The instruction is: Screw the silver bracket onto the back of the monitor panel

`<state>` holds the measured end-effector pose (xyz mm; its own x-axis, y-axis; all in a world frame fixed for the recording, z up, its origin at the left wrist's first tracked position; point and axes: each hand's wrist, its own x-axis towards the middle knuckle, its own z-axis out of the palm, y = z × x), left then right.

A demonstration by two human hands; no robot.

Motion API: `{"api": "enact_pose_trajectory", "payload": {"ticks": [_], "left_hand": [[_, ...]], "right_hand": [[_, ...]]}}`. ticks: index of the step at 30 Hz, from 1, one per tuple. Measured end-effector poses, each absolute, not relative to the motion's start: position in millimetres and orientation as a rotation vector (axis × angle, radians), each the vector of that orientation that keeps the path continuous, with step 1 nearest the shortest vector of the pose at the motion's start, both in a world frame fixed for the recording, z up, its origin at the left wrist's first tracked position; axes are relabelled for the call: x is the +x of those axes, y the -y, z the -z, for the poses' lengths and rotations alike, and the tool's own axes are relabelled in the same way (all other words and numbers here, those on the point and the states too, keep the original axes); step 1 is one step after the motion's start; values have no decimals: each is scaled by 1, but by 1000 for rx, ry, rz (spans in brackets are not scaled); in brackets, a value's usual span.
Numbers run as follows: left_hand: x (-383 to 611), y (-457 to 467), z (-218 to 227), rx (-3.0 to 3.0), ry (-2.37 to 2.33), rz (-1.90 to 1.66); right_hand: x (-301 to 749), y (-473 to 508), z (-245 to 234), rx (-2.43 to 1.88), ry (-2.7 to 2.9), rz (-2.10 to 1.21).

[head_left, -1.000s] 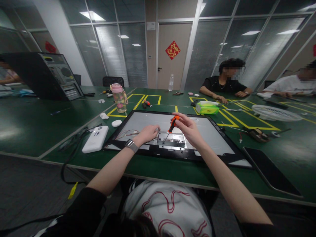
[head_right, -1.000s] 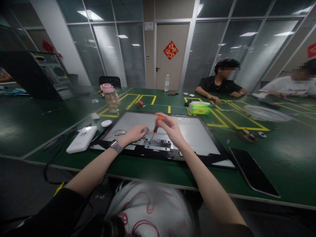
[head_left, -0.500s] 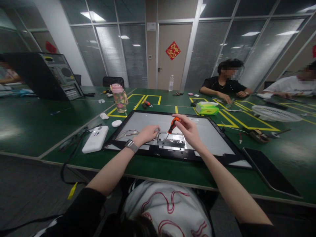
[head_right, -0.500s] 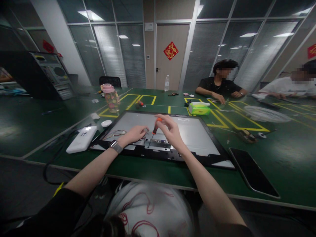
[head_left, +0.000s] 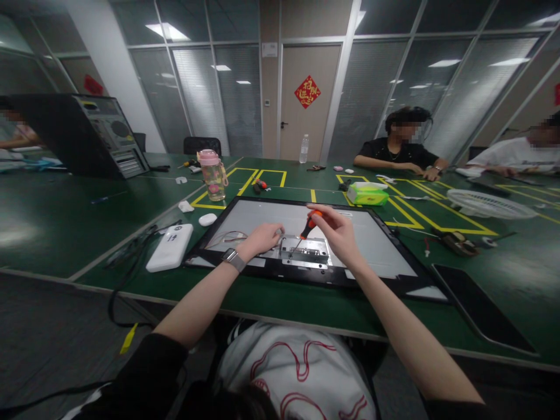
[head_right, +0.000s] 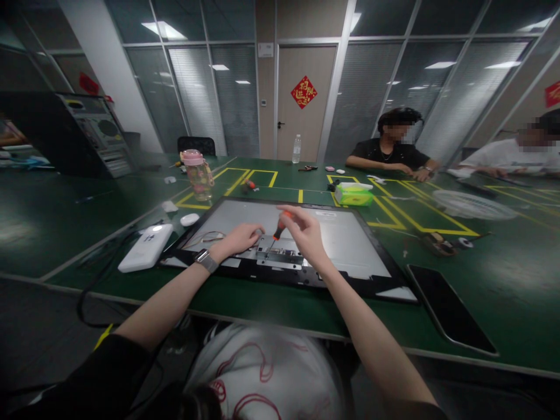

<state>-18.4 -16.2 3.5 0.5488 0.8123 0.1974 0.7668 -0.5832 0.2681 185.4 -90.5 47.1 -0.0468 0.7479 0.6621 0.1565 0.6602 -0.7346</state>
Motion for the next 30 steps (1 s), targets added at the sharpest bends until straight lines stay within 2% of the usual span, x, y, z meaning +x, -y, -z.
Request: {"api": "enact_pose_trajectory", "payload": {"ticks": [3,8,13,19,23,28,30], "left_hand": [[-19,17,-4,2627,-1349,-454],[-19,18,-4,2633,-1344,-457],[-18,17,-3,2650,-1359,-444],[-19,18,-5,2645,-1367,-432],[-18,19,-6,2638,-1365,-430],[-18,18,-5,2651,-1355,-446],[-18,17,-4,2655,-1357,-446]], "right_hand": [[186,89,-45,-816,1597,-390],[188,86,-43,-742,1677,-554],[187,86,-44,-814,1621,-352],[189,86,-44,-714,1671,-644],[189,85,-44,-764,1629,-529],[189,86,-46,-731,1715,-675],[188,87,-46,-793,1678,-549]]}}
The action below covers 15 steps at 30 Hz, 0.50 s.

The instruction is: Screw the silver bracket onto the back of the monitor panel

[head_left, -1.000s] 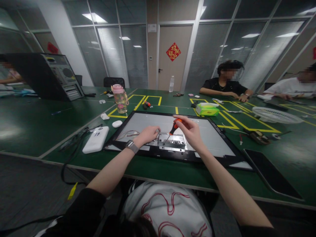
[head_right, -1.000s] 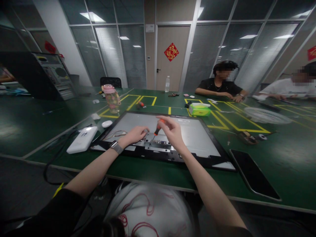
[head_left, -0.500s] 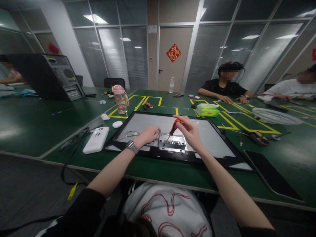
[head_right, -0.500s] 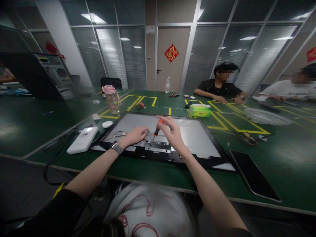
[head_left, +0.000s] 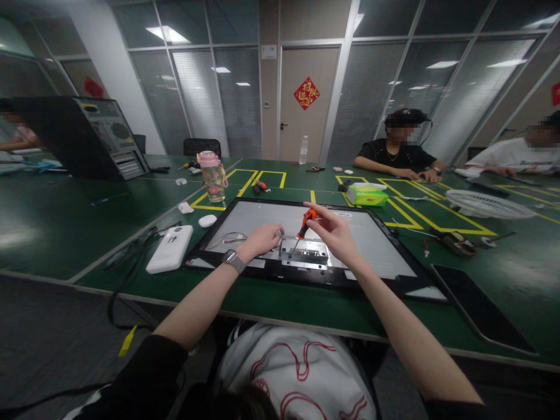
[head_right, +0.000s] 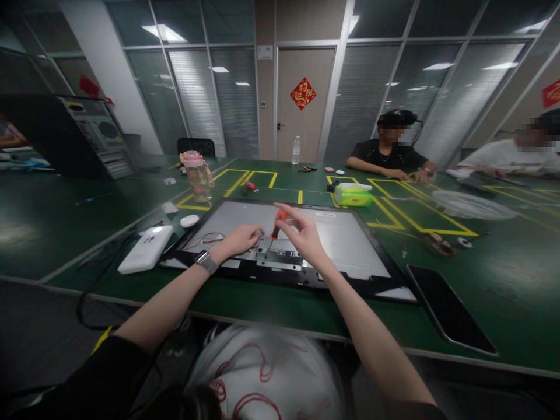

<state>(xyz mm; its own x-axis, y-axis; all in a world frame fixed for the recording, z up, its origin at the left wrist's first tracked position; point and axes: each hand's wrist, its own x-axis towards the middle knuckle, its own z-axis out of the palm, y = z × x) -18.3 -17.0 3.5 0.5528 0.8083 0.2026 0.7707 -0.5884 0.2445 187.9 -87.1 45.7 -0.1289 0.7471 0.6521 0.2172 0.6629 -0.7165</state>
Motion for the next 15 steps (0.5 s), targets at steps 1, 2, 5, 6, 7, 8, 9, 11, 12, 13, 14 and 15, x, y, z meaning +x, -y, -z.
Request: {"api": "enact_pose_trajectory", "payload": {"ticks": [1,2,5,6,7,8,9,11,12,13,14,15], "left_hand": [[-18,16,-3,2655,-1358,-445],[-19,16,-2,2655,-1360,-442],[-19,16,-2,2668,-1352,-449],[-19,16,-2,2674,-1348,-451],[-19,16,-2,2677,-1347,-453],[-19,16,-2,2677,-1347,-454],[-19,16,-2,2674,-1349,-451],[-19,16,-2,2664,-1359,-443],[-19,16,-2,2661,-1363,-442],[-19,16,-2,2660,-1365,-442],[-19,16,-2,2661,-1366,-441],[-19,16,-2,2663,-1367,-443]], "right_hand": [[187,87,-45,-840,1654,-443],[187,87,-45,-878,1635,-343],[186,87,-45,-880,1659,-306],[186,87,-44,-846,1676,-381],[186,87,-44,-814,1680,-459],[185,87,-43,-792,1673,-514],[185,86,-43,-786,1658,-534],[184,86,-42,-797,1619,-491],[184,86,-42,-798,1600,-464],[184,86,-42,-791,1584,-456],[184,86,-42,-778,1571,-470],[185,86,-42,-770,1565,-502]]}}
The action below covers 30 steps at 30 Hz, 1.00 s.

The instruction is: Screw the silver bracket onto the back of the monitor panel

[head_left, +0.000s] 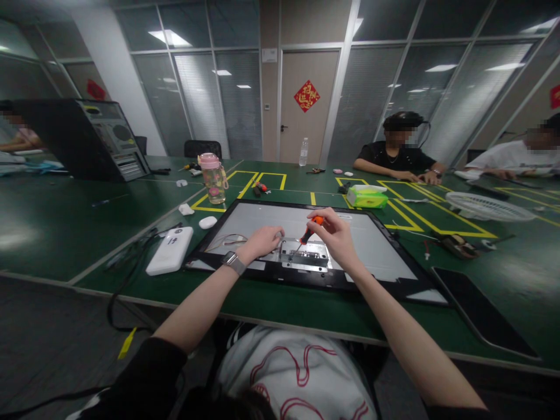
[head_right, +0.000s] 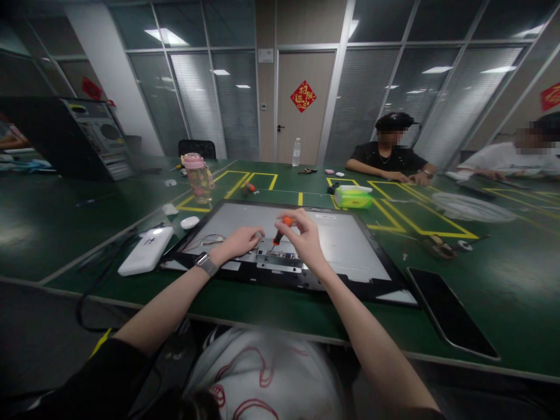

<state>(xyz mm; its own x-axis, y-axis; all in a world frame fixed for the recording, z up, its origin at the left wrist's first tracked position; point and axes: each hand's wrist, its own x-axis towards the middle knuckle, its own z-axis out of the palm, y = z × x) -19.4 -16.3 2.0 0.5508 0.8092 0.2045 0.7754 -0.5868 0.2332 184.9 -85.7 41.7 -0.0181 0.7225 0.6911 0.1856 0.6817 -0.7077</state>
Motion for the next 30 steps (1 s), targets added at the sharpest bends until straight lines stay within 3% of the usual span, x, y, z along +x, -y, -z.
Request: {"api": "enact_pose_trajectory", "payload": {"ticks": [9,24,30], "left_hand": [[-20,16,-2,2672,-1357,-449],[-19,14,-1,2685,-1346,-457],[-19,16,-2,2664,-1360,-459]], "right_hand": [[187,82,-40,-633,1538,-890],[184,87,-42,-676,1640,-851],[186,88,-42,-780,1451,-451]]}}
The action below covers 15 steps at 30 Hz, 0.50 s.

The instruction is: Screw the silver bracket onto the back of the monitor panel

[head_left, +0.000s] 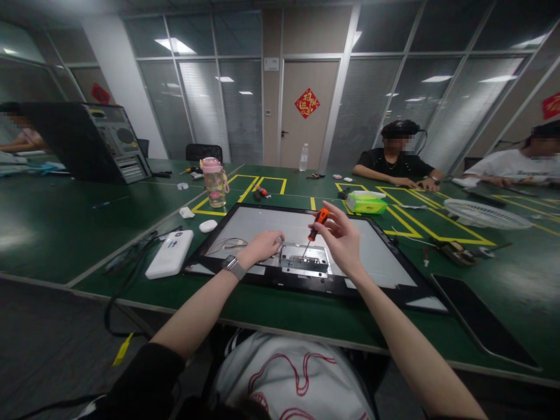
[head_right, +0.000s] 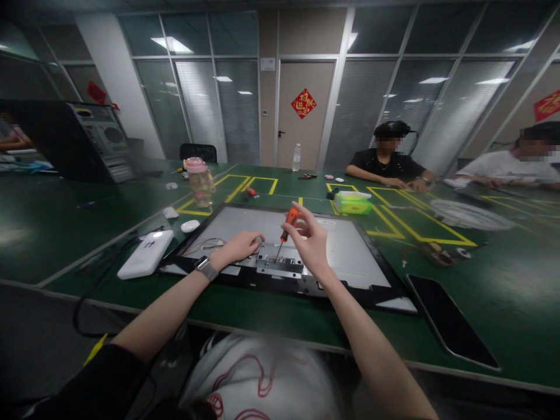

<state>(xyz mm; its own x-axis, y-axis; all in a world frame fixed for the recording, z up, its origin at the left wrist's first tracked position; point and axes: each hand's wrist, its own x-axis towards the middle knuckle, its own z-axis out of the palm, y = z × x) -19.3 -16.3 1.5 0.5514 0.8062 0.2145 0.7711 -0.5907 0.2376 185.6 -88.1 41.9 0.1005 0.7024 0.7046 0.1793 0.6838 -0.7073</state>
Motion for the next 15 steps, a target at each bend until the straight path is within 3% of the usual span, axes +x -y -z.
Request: {"api": "enact_pose_trajectory", "payload": {"ticks": [6,15], "left_hand": [[-19,18,-4,2673,-1363,-448],[-19,17,-3,2673,-1374,-437]], "right_hand": [[194,87,-42,-876,1531,-29],[192,86,-39,-895,1596,12]]}}
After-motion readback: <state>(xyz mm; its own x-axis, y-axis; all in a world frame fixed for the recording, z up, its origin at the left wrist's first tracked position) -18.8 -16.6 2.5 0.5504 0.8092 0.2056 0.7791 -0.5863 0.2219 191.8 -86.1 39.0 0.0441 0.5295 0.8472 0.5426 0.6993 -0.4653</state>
